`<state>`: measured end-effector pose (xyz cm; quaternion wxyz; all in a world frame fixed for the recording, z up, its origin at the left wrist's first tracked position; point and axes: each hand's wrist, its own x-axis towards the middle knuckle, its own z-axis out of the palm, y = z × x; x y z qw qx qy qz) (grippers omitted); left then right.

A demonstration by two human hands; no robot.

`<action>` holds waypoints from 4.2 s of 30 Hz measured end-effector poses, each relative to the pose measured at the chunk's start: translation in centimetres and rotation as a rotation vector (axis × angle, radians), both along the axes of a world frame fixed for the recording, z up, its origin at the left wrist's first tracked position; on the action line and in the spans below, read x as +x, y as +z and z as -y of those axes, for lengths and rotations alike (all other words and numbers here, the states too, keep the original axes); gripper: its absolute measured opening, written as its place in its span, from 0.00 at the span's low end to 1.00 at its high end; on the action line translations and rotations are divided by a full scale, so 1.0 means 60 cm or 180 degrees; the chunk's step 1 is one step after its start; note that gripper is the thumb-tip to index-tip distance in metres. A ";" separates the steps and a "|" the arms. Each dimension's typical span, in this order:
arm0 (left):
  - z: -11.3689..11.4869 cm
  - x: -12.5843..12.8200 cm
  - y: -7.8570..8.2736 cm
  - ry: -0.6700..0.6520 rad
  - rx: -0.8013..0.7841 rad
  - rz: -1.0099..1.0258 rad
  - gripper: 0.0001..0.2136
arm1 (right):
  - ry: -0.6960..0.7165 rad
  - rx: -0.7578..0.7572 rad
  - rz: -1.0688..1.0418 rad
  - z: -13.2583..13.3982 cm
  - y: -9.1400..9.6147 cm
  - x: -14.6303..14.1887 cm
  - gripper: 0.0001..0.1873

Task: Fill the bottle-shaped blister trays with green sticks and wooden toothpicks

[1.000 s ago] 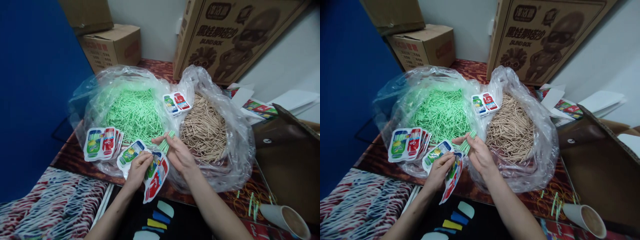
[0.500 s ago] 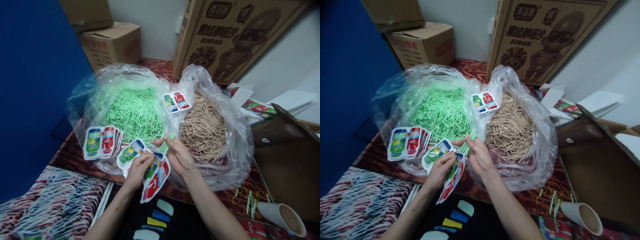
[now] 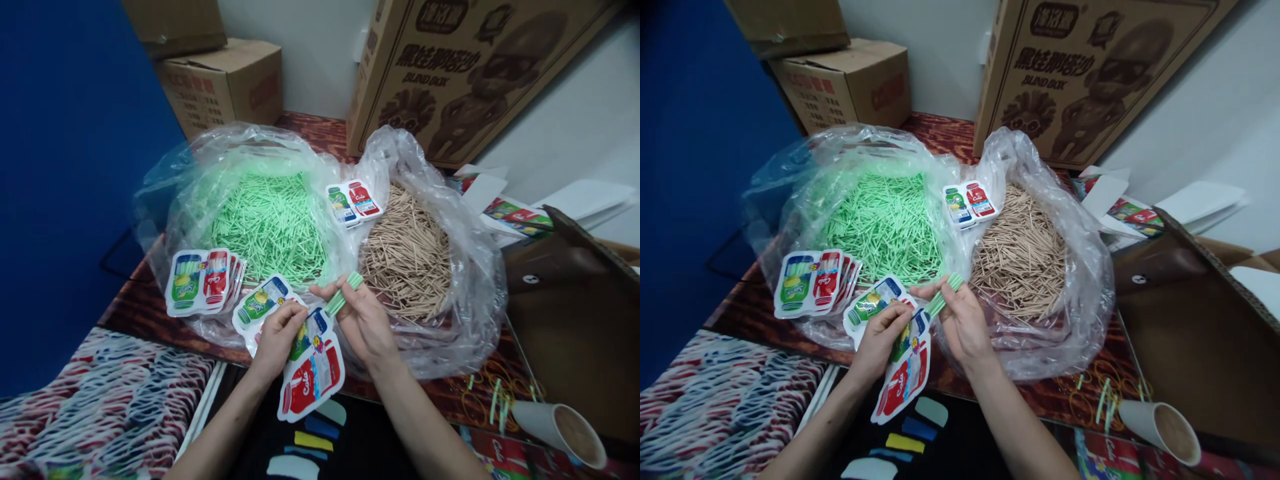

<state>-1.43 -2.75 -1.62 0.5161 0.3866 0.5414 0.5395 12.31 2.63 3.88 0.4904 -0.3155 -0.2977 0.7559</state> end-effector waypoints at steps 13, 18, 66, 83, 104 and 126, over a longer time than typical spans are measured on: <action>0.003 0.013 -0.015 0.0065 -0.0779 0.1279 0.13 | -0.0307 -0.0301 -0.0225 0.011 -0.020 -0.008 0.07; 0.002 0.014 -0.022 0.0168 -0.0599 0.1086 0.11 | -0.0260 -0.0619 -0.0542 0.007 -0.025 0.002 0.08; -0.015 0.016 -0.017 0.0206 0.0173 0.0740 0.08 | 0.0821 0.2198 0.2940 0.020 0.029 0.050 0.16; -0.019 0.029 -0.013 0.0048 0.0084 0.0744 0.08 | 0.0572 0.2495 0.3173 0.023 0.011 0.061 0.08; -0.025 -0.025 0.011 -0.2006 -0.0948 0.0507 0.19 | 0.0162 0.2106 0.3302 0.052 0.017 0.062 0.14; -0.055 0.054 0.031 -0.0332 -0.0494 -0.0202 0.10 | -0.0688 0.0973 0.2718 -0.008 -0.099 0.113 0.14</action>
